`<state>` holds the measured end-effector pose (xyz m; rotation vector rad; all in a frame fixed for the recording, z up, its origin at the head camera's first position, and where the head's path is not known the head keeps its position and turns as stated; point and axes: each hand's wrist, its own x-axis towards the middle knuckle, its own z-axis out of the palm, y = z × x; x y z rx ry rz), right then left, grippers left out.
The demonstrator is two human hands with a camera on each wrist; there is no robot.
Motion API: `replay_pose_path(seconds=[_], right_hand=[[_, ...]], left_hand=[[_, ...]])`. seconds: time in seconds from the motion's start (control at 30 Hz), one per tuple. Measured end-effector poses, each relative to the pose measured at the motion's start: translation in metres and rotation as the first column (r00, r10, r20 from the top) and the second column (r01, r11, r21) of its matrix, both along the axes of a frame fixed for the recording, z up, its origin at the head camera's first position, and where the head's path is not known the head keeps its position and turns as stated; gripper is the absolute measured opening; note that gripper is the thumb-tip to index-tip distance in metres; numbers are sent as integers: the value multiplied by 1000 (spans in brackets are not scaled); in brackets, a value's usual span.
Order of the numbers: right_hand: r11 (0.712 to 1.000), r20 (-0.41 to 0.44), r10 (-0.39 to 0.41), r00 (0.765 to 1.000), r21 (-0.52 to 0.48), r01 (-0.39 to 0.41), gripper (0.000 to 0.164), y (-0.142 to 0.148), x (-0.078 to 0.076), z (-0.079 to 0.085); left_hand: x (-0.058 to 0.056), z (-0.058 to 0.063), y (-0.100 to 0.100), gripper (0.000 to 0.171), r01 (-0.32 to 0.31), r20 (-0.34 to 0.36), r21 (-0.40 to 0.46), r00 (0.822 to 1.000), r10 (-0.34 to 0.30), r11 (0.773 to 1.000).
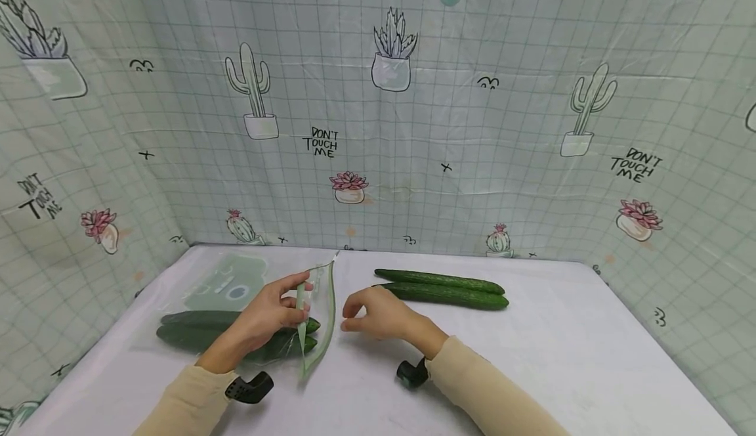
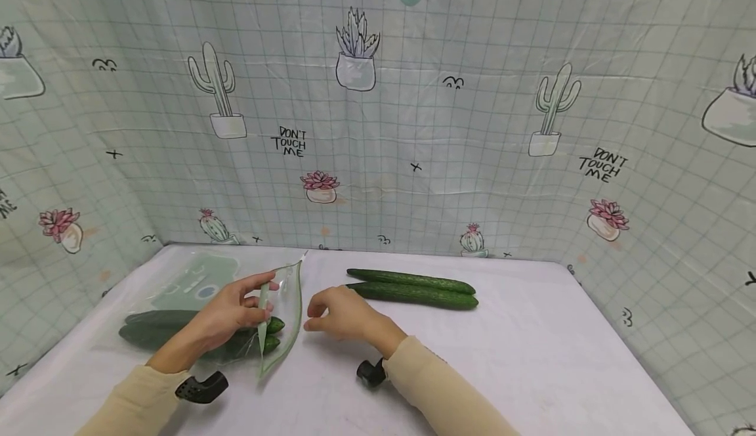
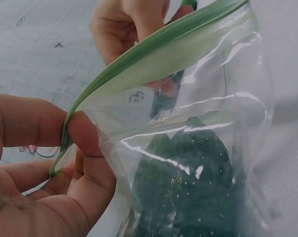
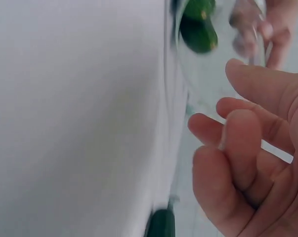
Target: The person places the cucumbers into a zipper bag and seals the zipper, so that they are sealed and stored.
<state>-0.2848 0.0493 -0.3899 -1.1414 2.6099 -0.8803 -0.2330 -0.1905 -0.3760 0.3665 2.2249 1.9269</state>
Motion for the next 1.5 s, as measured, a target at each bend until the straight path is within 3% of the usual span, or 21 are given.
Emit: replay_pose_path(seconds=[0.1, 0.27, 0.4, 0.63, 0.8, 1.2, 1.5], right_hand=[[999, 34, -43, 998, -10, 43, 17, 21, -4, 1], [996, -69, -81, 994, 25, 83, 19, 53, -9, 1], [992, -173, -122, 977, 0, 124, 13, 76, -8, 3], [981, -217, -194, 957, -12, 196, 22, 113, -11, 6], [977, -274, -201, 941, 14, 213, 26, 134, -17, 5], [942, -298, -281, 912, 97, 322, 47, 164, -32, -2], [922, -316, -289, 904, 162, 351, 50, 169, -36, -6]], left_hand=[[1, 1, 0, 75, 5, -4, 1, 1000, -5, 1000], [3, 1, 0, 75, 20, -6, 7, 1000, -20, 1000], [2, 1, 0, 75, 22, 4, 11, 1000, -22, 1000], [2, 0, -2, 76, 25, -2, 20, 1000, -25, 999], [2, 0, -2, 76, 30, -7, 28, 1000, -30, 999], [-1, -1, 1, 75, 24, -3, 2, 1000, -24, 1000], [-2, -1, 3, 75, 17, -2, -2, 1000, -17, 1000]])
